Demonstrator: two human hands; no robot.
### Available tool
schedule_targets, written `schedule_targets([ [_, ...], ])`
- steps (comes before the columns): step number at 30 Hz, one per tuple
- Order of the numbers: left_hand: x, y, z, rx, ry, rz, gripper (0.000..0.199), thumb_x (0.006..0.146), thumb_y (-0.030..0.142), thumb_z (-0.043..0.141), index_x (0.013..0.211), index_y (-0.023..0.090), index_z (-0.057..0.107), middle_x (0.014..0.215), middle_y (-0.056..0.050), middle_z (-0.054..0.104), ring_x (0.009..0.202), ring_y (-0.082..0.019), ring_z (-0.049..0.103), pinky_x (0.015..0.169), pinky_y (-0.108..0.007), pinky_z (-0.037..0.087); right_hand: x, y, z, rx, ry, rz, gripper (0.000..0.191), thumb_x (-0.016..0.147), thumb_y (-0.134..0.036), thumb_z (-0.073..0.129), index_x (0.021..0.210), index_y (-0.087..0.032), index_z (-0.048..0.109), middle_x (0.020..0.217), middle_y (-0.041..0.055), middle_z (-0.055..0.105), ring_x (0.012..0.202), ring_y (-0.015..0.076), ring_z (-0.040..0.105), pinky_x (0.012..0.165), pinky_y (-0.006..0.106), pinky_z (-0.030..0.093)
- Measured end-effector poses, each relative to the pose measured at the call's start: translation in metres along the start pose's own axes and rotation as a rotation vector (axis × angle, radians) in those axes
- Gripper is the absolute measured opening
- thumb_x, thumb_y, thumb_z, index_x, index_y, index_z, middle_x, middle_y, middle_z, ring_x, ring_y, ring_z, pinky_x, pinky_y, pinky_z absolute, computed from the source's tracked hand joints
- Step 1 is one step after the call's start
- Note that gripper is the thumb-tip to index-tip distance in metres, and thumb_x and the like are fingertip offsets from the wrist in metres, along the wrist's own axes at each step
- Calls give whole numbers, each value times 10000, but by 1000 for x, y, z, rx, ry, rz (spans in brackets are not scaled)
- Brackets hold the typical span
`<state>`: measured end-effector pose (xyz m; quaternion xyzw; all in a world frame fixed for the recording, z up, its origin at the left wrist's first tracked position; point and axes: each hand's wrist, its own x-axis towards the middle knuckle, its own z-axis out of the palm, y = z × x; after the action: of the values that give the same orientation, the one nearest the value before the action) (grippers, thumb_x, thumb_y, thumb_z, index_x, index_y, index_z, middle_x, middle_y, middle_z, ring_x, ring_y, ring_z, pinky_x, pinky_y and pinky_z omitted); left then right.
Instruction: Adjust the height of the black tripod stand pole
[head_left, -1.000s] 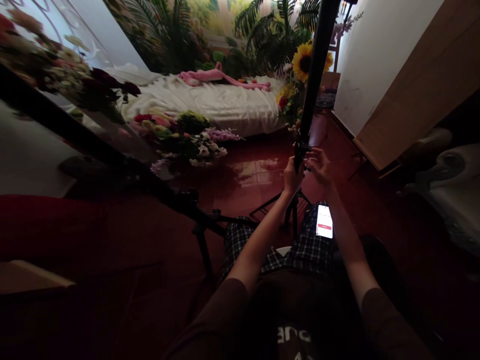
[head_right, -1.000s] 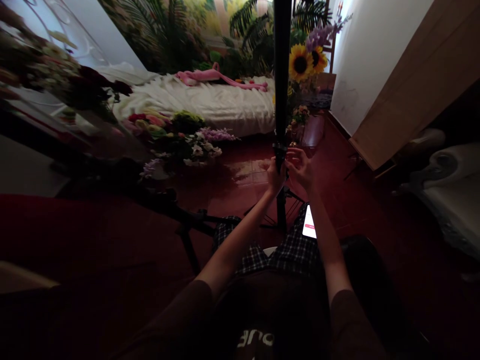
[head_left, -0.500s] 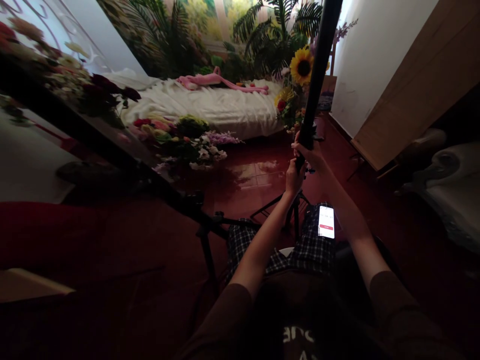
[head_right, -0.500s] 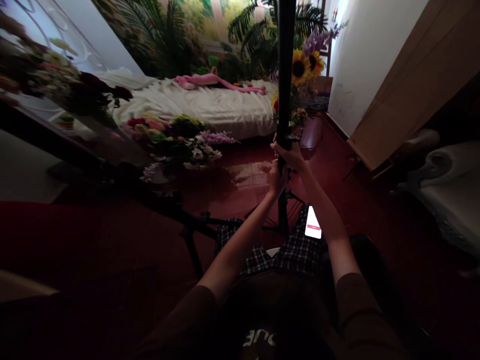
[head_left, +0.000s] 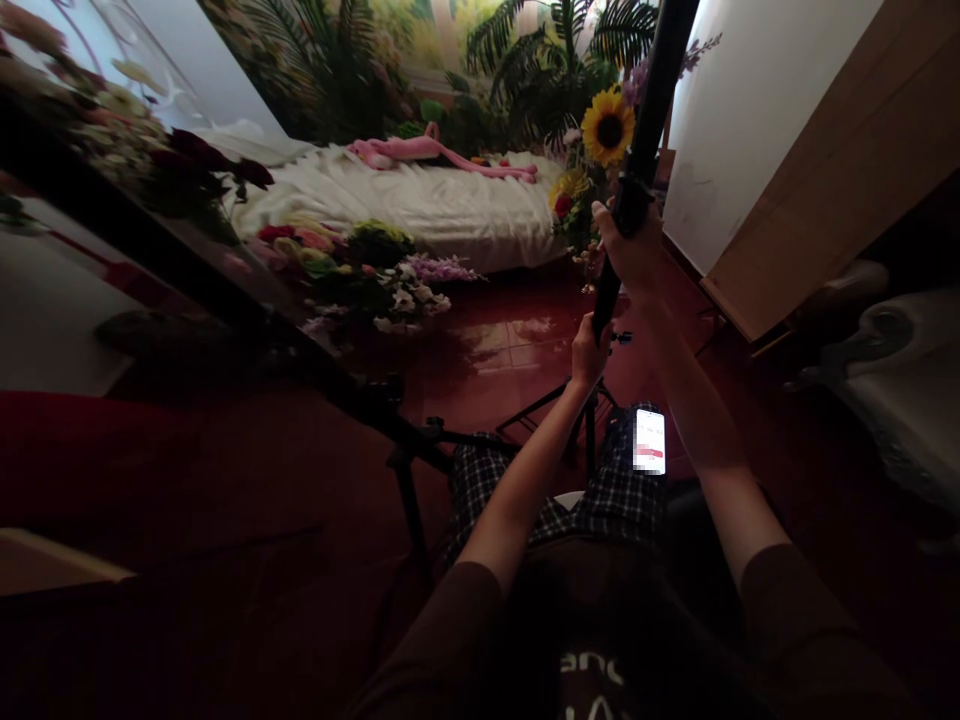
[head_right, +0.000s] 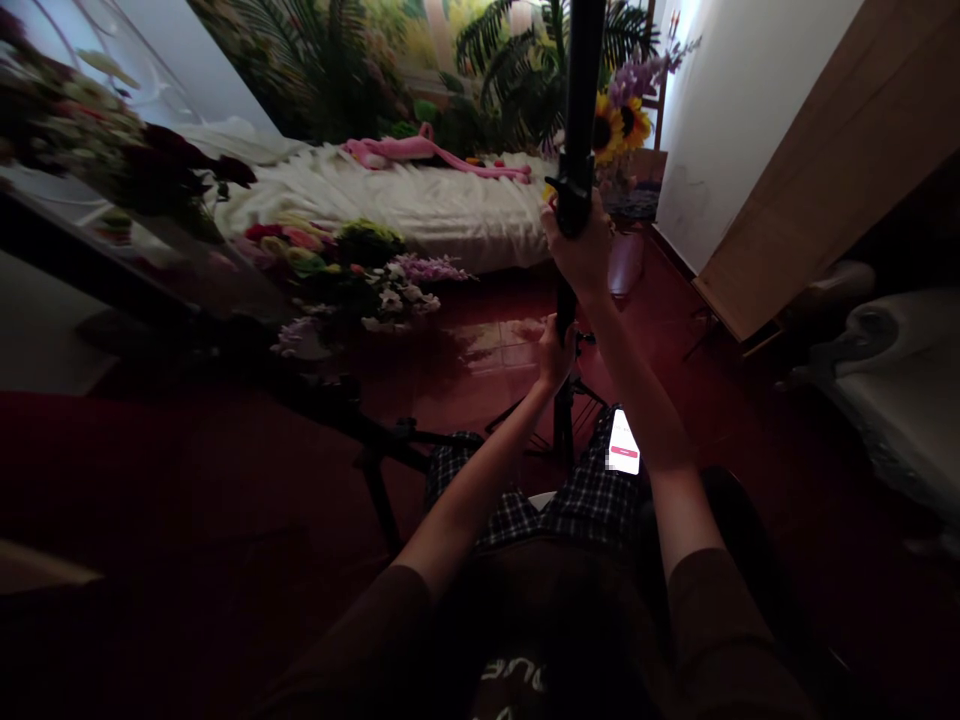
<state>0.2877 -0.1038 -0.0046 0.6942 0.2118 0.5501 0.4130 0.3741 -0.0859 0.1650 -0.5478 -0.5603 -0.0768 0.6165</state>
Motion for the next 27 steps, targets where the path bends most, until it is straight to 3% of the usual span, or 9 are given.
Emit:
schedule_targets([
  [3,-1,-1,1,11,2,-8,307,932,472,506,1078,208,563,849,-42,646,716,-139,607,689,-266,467,-25,-23,-13,-31,63,52,508,864,-615,524,1151,-196,506,988,9,616,939,140,659,882,351,546],
  [7,-1,-3,2,11,6,1,313,931,476,503,1093,214,562,898,-54,660,766,-149,626,709,-271,478,-87,-38,-32,-47,-5,122,464,849,-472,654,1225,-268,475,1086,27,644,998,170,640,844,331,570],
  [11,-1,-4,2,21,17,2,315,936,491,486,1053,210,570,891,-57,659,778,-156,633,709,-266,476,-150,-32,-54,-216,-46,121,335,864,-363,638,1182,-285,563,1192,50,648,1130,216,609,1014,404,511],
  [15,-1,-4,2,49,15,-18,323,939,489,483,1018,187,565,843,-51,653,751,-147,627,699,-249,465,-190,-21,-65,-437,-133,82,320,903,-268,543,1218,-265,596,1297,57,632,1288,223,530,1134,424,417],
  [20,-1,-2,1,58,15,-19,326,932,490,497,1017,185,572,869,-52,661,774,-141,632,715,-238,459,-206,-10,-59,-600,-146,71,459,954,-245,456,1411,-219,485,1478,54,503,1418,194,402,1164,397,385],
  [27,-3,2,-1,57,11,-33,284,928,453,524,1015,188,576,841,-39,663,726,-132,628,678,-228,450,-198,-1,-49,-605,-118,155,442,986,-380,439,1383,-212,532,1432,82,552,1362,225,476,1139,439,393],
])
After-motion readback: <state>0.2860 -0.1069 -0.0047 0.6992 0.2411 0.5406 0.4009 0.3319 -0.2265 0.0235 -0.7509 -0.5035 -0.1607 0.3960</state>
